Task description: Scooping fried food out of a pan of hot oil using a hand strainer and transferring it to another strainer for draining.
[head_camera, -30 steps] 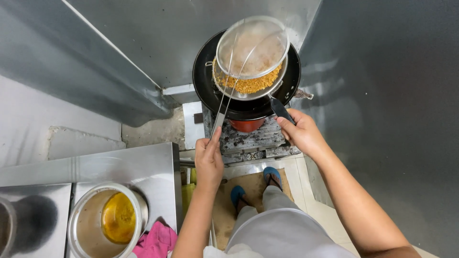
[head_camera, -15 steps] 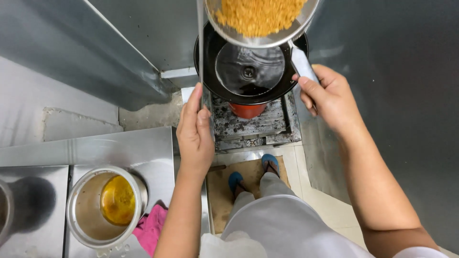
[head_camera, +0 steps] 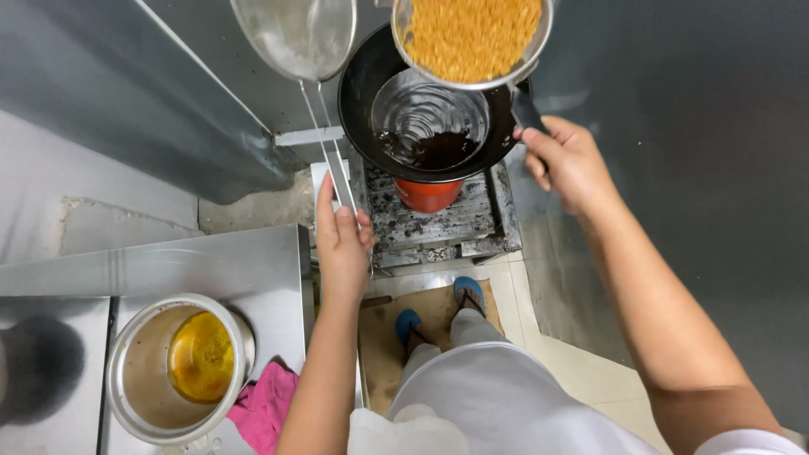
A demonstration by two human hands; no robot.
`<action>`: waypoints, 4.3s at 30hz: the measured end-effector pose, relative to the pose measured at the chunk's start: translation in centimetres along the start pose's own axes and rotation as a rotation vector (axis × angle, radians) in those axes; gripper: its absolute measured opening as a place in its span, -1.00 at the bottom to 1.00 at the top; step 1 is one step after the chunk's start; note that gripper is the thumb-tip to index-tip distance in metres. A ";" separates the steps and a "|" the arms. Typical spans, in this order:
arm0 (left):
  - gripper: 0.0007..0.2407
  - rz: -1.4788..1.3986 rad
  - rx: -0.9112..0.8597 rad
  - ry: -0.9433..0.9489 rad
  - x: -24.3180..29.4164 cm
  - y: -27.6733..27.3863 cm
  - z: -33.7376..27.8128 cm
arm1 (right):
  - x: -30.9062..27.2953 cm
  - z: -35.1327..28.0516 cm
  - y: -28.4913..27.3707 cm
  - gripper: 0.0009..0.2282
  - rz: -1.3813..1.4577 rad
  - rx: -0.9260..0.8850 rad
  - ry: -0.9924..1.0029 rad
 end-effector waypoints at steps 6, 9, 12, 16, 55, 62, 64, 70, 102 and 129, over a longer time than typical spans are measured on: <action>-0.49 0.534 -0.221 -0.291 -1.5 1.2 3.7 | -8.1 -0.6 -0.7 -0.82 -0.156 -0.017 0.068; -0.48 0.726 -0.298 -0.367 -1.3 3.2 4.9 | -8.7 -0.8 -0.8 -0.81 -0.162 -0.025 0.062; -0.36 0.929 -0.361 -0.260 -1.4 4.7 6.0 | -8.7 -1.2 -0.8 -0.81 -0.187 -0.022 0.060; -0.30 1.080 -0.378 -0.207 -1.0 6.0 5.7 | -8.4 -1.7 -1.0 -0.83 -0.145 -0.052 0.041; -0.23 1.504 -0.321 -0.058 6.8 -0.4 7.5 | -8.0 -3.4 -0.9 -0.82 -0.171 -0.051 0.058; -0.18 1.379 -0.327 -0.219 5.4 -0.2 9.9 | -7.6 -3.8 -1.1 -0.82 -0.149 -0.056 0.057; -0.23 1.293 -0.342 -0.258 4.5 -0.3 10.0 | -7.4 -3.9 -1.1 -0.81 -0.144 -0.058 0.057; -0.49 0.997 -0.496 -0.510 -0.4 0.1 8.6 | -7.5 -4.2 -1.6 -0.82 -0.117 -0.059 0.061; -0.35 1.894 -0.422 -0.040 10.9 0.5 9.0 | -7.6 -4.4 -1.3 -0.79 -0.079 -0.084 0.063; -0.54 1.005 -0.509 -0.342 -0.8 6.7 11.1 | -9.0 -5.5 -2.5 -0.77 -0.093 -0.073 0.044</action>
Point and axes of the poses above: each hand's wrist, its own z-axis towards the middle knuckle, its own y-axis out of the palm, x = y × z, the point moved 7 cm from there along z, towards the middle knuckle, and after that the axes turned 1 degree about y, right-handed, at the moved point
